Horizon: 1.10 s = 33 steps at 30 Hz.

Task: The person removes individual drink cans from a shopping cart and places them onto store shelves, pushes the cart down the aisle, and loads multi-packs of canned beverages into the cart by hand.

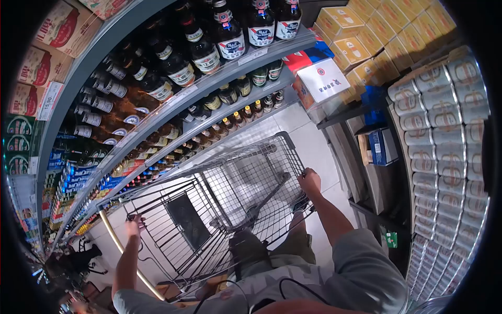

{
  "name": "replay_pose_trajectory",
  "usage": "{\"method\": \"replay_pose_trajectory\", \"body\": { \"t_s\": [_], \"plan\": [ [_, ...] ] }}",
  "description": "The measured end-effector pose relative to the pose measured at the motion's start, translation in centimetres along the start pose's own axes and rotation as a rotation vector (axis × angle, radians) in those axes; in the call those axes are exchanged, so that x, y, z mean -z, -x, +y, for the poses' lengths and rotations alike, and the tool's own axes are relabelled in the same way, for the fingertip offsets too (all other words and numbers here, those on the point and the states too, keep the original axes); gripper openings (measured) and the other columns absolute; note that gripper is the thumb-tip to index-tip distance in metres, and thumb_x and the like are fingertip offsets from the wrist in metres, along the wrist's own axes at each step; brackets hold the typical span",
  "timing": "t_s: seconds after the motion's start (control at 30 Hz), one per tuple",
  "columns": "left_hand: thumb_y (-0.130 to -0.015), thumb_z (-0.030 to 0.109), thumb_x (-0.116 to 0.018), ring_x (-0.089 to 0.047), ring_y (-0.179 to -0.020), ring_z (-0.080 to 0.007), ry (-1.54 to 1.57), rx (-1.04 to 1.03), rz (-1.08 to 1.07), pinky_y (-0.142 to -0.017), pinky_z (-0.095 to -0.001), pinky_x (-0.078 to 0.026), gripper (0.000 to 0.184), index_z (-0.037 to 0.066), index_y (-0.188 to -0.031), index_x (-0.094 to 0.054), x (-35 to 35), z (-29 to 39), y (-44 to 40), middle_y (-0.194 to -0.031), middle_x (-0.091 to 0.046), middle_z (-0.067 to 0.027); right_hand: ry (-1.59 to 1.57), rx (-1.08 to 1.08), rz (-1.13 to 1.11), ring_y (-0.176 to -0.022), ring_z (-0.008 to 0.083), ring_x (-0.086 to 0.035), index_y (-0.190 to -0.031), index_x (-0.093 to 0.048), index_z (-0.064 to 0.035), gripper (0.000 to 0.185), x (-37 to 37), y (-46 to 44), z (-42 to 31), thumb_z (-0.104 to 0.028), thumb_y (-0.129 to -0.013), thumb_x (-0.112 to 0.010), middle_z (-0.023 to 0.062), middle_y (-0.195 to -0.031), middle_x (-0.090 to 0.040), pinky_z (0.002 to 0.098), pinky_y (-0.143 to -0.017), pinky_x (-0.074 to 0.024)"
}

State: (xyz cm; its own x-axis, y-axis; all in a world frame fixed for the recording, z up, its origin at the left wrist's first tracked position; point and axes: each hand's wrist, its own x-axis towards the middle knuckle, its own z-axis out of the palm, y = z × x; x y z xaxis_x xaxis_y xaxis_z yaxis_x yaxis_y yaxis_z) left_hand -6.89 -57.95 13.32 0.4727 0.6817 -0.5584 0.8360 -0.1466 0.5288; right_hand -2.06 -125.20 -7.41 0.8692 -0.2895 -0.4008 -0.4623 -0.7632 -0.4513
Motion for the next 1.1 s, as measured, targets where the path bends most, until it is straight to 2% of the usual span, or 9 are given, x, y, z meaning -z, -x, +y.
{"method": "replay_pose_trajectory", "body": {
  "t_s": [0.47, 0.63, 0.8, 0.83, 0.9, 0.97, 1.0, 1.07, 1.1],
  "plan": [
    [-0.083, 0.025, -0.066, -0.061, -0.064, -0.013, -0.017, 0.016, 0.038, -0.055, -0.0289, -0.051, 0.02, 0.007, -0.092, -0.061, -15.1, 6.8, 10.9, -0.079, -0.07, -0.007, 0.091, 0.101, 0.026, -0.085, 0.0378, -0.065, -0.085, -0.061, -0.0036, 0.02, 11.2, -14.1, 9.9, -0.02, -0.077, -0.067, 0.0182, -0.09, -0.067, 0.0483, -0.075, -0.0521],
    [-0.083, 0.025, -0.066, -0.061, -0.066, -0.0139, -0.033, 0.001, 0.031, -0.057, -0.0301, -0.052, 0.024, 0.005, -0.096, -0.063, -17.8, 8.3, 13.0, -0.081, -0.07, -0.0071, 0.091, 0.019, -0.018, -0.087, 0.0377, -0.065, -0.089, -0.062, -0.0038, 0.022, 14.0, -15.6, 11.3, -0.022, -0.076, -0.065, 0.0174, -0.092, -0.067, 0.0472, -0.077, -0.0527],
    [-0.083, 0.023, -0.065, -0.058, -0.064, -0.0137, -0.005, 0.01, 0.015, -0.055, -0.0297, -0.051, 0.022, 0.006, -0.097, -0.063, -18.9, 8.1, 12.9, -0.082, -0.069, -0.0065, 0.09, 0.055, -0.043, -0.09, 0.037, -0.066, -0.091, -0.062, -0.0044, 0.023, 15.9, -16.4, 12.5, -0.023, -0.077, -0.062, 0.0182, -0.096, -0.068, 0.0479, -0.078, -0.0527],
    [-0.083, 0.022, -0.065, -0.058, -0.063, -0.0137, 0.006, 0.007, 0.0, -0.054, -0.0295, -0.051, 0.021, 0.006, -0.097, -0.063, -19.2, 8.1, 12.6, -0.081, -0.069, -0.0064, 0.079, 0.032, -0.057, -0.092, 0.0374, -0.064, -0.092, -0.061, -0.0044, 0.024, 16.3, -16.4, 12.4, -0.023, -0.076, -0.063, 0.0178, -0.098, -0.066, 0.0477, -0.079, -0.0525],
    [-0.083, 0.021, -0.064, -0.058, -0.062, -0.0137, 0.046, 0.016, 0.001, -0.053, -0.0294, -0.05, 0.021, 0.007, -0.098, -0.064, -19.7, 8.3, 12.7, -0.081, -0.069, -0.0064, 0.053, 0.152, 0.101, -0.103, 0.0358, -0.059, -0.102, -0.061, -0.0069, 0.031, 15.5, -16.0, 13.8, -0.022, -0.075, -0.064, 0.0158, -0.107, -0.062, 0.0461, -0.087, -0.0496],
    [-0.082, 0.021, -0.065, -0.058, -0.061, -0.0134, 0.058, -0.003, -0.017, -0.054, -0.0299, -0.051, 0.02, 0.009, -0.098, -0.063, -19.7, 8.1, 12.4, -0.08, -0.069, -0.0069, -0.03, 0.263, 0.274, -0.113, 0.0346, -0.051, -0.113, -0.058, -0.0082, 0.043, 16.8, -13.0, 13.6, -0.019, -0.073, -0.066, 0.0145, -0.117, -0.055, 0.0446, -0.095, -0.0441],
    [-0.081, 0.021, -0.066, -0.057, -0.06, -0.013, 0.078, 0.007, -0.012, -0.053, -0.0292, -0.05, 0.02, 0.008, -0.097, -0.063, -19.5, 8.5, 12.4, -0.079, -0.069, -0.0075, -0.06, 0.215, 0.283, -0.116, 0.0343, -0.047, -0.12, -0.054, -0.007, 0.052, 17.5, -11.3, 12.9, -0.017, -0.071, -0.067, 0.0149, -0.123, -0.051, 0.0439, -0.099, -0.0404],
    [-0.08, 0.018, -0.066, -0.055, -0.054, -0.0117, 0.128, -0.039, 0.011, -0.047, -0.0276, -0.048, 0.019, 0.007, -0.094, -0.063, -20.0, 9.1, 13.5, -0.078, -0.069, -0.0087, -0.162, 0.221, 0.402, -0.113, 0.0361, -0.048, -0.121, -0.052, -0.0048, 0.053, 18.2, -6.4, 13.2, -0.014, -0.071, -0.067, 0.016, -0.123, -0.05, 0.0438, -0.098, -0.0407],
    [-0.08, 0.016, -0.066, -0.053, -0.049, -0.0117, 0.169, -0.019, -0.01, -0.043, -0.0265, -0.046, 0.016, 0.006, -0.092, -0.062, -20.1, 8.4, 12.3, -0.076, -0.068, -0.0087, -0.259, 0.198, 0.374, -0.114, 0.0367, -0.048, -0.121, -0.052, -0.0049, 0.053, 19.2, -3.4, 13.4, -0.013, -0.071, -0.066, 0.0165, -0.122, -0.051, 0.0437, -0.099, -0.0405]
  ]
}}
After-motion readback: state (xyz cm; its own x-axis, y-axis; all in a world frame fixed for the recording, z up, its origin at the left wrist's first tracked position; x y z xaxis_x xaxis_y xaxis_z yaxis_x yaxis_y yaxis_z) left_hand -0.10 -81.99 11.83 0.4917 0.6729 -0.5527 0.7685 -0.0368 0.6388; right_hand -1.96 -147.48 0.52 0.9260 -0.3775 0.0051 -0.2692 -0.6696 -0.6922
